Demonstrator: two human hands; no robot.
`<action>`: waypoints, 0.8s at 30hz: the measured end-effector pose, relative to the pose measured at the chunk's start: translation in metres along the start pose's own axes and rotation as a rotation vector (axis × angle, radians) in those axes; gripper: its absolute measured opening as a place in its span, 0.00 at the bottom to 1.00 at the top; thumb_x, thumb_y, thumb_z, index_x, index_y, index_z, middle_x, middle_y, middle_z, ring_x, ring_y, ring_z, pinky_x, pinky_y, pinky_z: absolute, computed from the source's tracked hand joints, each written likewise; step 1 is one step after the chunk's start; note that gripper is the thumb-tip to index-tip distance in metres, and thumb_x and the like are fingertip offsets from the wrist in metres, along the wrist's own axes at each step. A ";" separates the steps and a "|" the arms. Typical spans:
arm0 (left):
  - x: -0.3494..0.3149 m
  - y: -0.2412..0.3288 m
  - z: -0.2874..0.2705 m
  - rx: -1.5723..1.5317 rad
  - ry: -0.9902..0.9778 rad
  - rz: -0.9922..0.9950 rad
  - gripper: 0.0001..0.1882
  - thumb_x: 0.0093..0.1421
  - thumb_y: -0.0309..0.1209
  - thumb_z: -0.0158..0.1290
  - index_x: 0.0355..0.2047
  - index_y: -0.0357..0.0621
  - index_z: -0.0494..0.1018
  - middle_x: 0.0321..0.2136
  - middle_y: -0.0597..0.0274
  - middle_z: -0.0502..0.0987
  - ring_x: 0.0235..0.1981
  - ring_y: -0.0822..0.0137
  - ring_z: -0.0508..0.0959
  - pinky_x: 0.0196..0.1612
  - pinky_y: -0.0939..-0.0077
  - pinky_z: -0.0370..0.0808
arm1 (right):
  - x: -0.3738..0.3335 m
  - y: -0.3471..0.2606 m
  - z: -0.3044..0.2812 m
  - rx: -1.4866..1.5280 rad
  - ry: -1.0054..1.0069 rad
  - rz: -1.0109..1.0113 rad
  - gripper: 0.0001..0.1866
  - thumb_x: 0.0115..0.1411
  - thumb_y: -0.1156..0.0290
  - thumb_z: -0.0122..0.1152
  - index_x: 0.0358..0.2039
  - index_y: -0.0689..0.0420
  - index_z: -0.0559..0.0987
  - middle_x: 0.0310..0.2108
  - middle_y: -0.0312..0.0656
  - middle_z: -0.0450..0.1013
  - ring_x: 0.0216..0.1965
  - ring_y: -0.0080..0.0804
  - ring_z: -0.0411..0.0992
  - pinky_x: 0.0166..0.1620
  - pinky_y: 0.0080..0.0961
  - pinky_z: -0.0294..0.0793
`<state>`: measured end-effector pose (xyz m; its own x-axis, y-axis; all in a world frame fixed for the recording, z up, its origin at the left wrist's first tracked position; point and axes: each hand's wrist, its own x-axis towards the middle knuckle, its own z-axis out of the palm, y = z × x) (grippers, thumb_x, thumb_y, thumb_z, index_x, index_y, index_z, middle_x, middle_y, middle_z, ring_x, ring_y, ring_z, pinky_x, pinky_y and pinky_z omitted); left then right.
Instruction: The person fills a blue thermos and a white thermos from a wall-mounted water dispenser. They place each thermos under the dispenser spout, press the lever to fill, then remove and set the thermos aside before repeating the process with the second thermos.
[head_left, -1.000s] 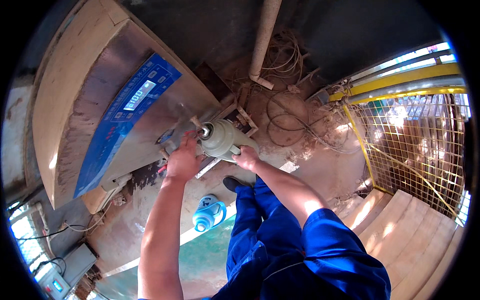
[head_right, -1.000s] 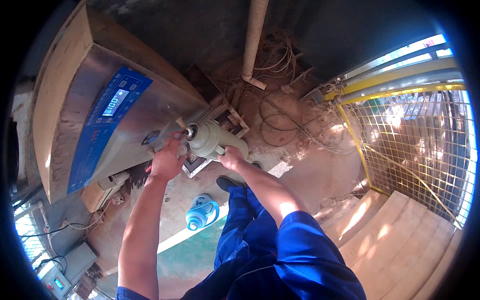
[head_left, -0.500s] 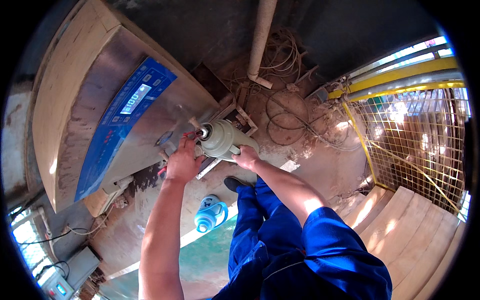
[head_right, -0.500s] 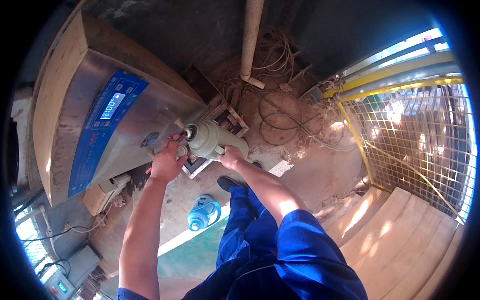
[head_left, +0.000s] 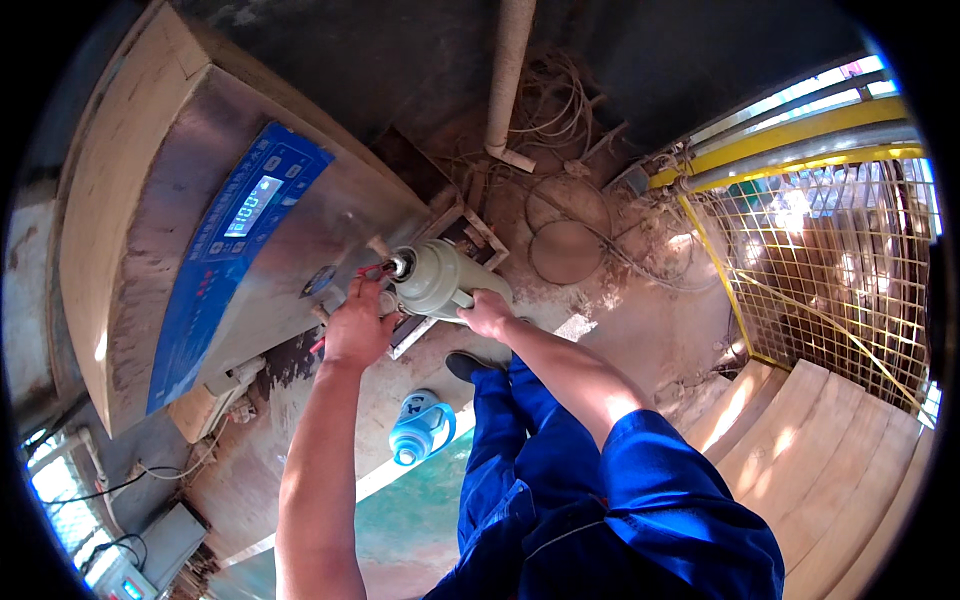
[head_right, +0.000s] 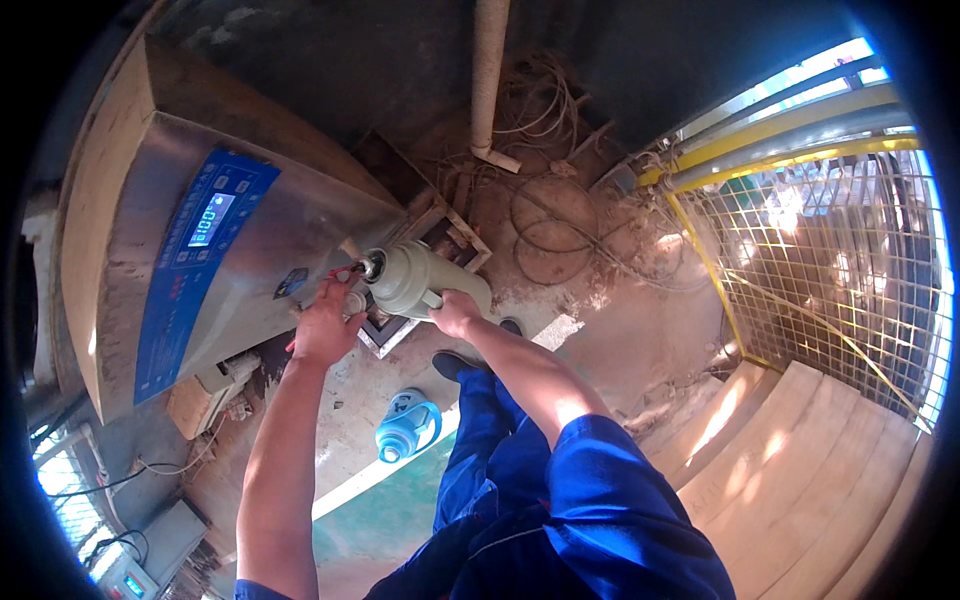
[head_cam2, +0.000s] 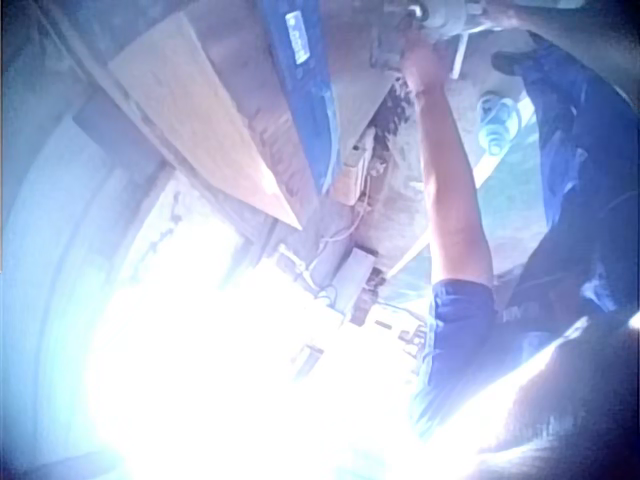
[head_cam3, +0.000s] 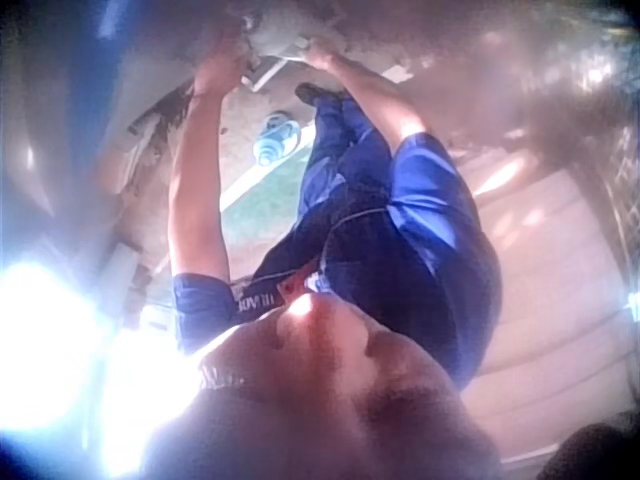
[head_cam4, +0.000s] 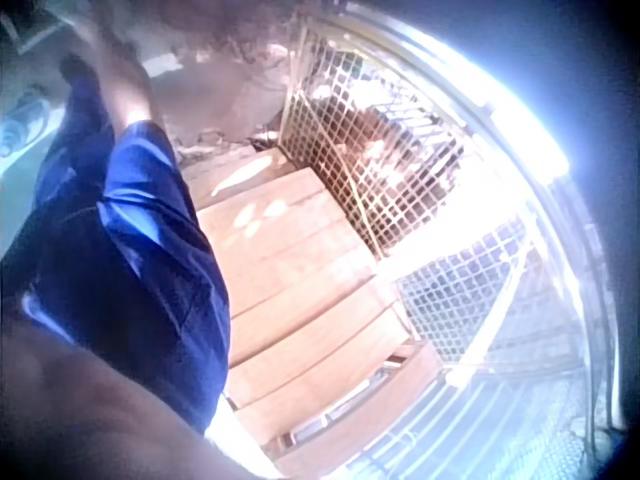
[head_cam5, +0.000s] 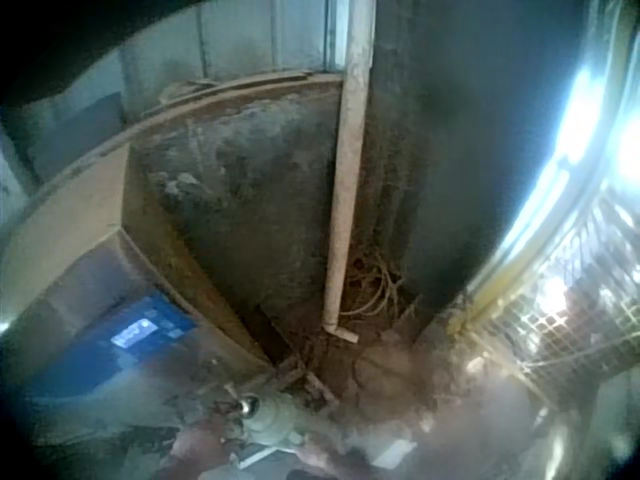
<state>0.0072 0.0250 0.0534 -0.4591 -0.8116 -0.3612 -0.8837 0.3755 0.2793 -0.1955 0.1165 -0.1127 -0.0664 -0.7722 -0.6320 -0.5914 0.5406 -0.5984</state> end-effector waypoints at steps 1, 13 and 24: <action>0.000 0.000 0.000 0.005 -0.005 0.007 0.30 0.51 0.34 0.62 0.51 0.40 0.62 0.52 0.45 0.68 0.44 0.44 0.77 0.43 0.54 0.77 | 0.001 0.001 0.001 0.009 0.018 -0.014 0.26 0.55 0.53 0.60 0.41 0.66 0.78 0.42 0.60 0.75 0.47 0.53 0.73 0.52 0.39 0.71; 0.001 0.001 -0.002 0.019 0.003 0.006 0.27 0.52 0.35 0.62 0.49 0.42 0.64 0.50 0.49 0.69 0.43 0.45 0.77 0.42 0.54 0.77 | 0.011 0.012 0.013 0.011 0.046 -0.043 0.26 0.55 0.53 0.61 0.42 0.66 0.78 0.41 0.61 0.75 0.46 0.54 0.74 0.51 0.40 0.71; 0.003 0.002 -0.003 0.040 0.014 -0.004 0.26 0.52 0.36 0.62 0.47 0.42 0.65 0.48 0.50 0.70 0.42 0.47 0.78 0.41 0.54 0.77 | 0.011 0.015 0.015 -0.017 0.067 -0.060 0.24 0.55 0.53 0.62 0.41 0.64 0.78 0.41 0.60 0.75 0.47 0.54 0.73 0.51 0.41 0.71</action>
<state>0.0044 0.0217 0.0559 -0.4543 -0.8192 -0.3500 -0.8887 0.3892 0.2423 -0.1933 0.1206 -0.1360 -0.0837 -0.8242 -0.5601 -0.6094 0.4870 -0.6256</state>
